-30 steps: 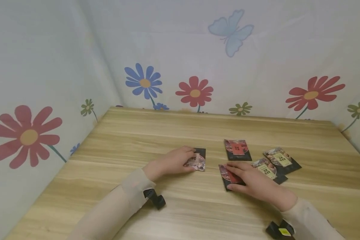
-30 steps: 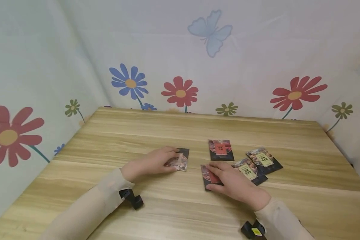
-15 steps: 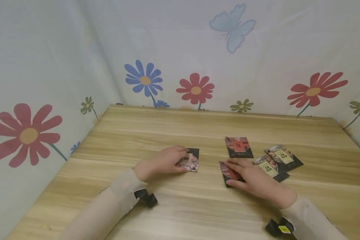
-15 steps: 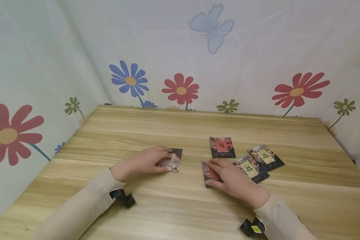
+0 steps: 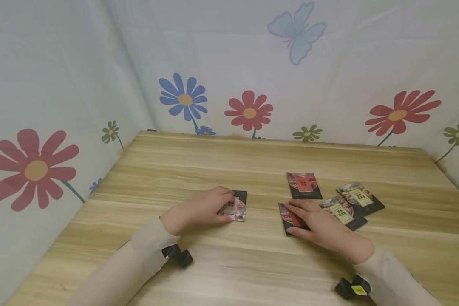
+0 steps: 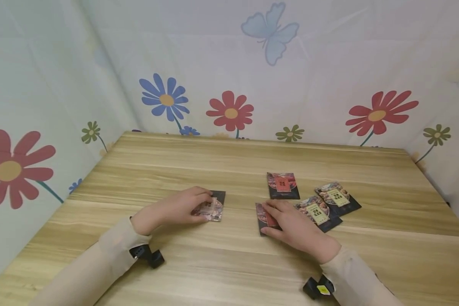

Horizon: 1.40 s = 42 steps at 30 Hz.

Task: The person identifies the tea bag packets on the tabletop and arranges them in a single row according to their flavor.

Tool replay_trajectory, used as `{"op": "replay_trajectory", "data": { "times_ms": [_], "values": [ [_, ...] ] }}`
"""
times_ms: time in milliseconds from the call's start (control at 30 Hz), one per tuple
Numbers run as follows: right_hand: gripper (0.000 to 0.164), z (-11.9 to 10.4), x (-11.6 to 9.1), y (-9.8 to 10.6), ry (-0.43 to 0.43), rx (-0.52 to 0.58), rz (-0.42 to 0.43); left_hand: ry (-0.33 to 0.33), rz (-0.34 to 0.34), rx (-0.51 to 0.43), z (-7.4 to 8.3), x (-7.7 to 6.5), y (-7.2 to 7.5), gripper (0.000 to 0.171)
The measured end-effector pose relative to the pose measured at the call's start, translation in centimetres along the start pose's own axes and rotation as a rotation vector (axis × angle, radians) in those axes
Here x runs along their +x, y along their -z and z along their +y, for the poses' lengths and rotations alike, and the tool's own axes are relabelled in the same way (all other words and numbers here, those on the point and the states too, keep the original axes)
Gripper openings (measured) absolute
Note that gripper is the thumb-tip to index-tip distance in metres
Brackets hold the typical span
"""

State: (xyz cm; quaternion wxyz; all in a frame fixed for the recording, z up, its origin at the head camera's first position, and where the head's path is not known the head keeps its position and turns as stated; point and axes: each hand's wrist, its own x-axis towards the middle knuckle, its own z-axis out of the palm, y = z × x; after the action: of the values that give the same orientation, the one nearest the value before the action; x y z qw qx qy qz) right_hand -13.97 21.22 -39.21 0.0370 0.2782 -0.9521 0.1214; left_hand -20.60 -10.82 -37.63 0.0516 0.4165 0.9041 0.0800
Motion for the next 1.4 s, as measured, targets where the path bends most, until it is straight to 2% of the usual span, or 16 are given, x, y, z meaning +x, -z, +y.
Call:
{"op": "replay_trajectory", "data": {
  "times_ms": [433, 667, 867, 1000, 1233, 1400],
  "values": [
    [0.062, -0.3, 0.0, -0.2, -0.010, 0.017, -0.005, -0.025, -0.010, -0.004, -0.8, -1.6, -0.3, 0.047],
    [0.062, -0.5, 0.0, -0.1, -0.016, 0.022, -0.020, -0.008, -0.018, -0.002, -0.7, -2.4, 0.0, 0.047],
    [0.063, -0.5, 0.0, -0.1, -0.009, 0.015, -0.022, -0.044, 0.014, 0.011, -0.7, -3.0, 0.0, 0.045],
    [0.063, -0.5, -0.1, -0.1, -0.001, 0.009, -0.021, -0.074, 0.021, 0.015, -0.8, -3.2, 0.1, 0.043],
    [0.064, -0.5, -0.2, -0.1, -0.013, 0.007, -0.030, -0.055, 0.004, -0.020, -0.8, -3.4, 0.1, 0.047],
    [0.065, -0.3, -0.2, -0.2, -0.021, -0.006, -0.032, -0.052, -0.006, -0.010, -0.9, -3.2, 0.1, 0.052]
  ]
}}
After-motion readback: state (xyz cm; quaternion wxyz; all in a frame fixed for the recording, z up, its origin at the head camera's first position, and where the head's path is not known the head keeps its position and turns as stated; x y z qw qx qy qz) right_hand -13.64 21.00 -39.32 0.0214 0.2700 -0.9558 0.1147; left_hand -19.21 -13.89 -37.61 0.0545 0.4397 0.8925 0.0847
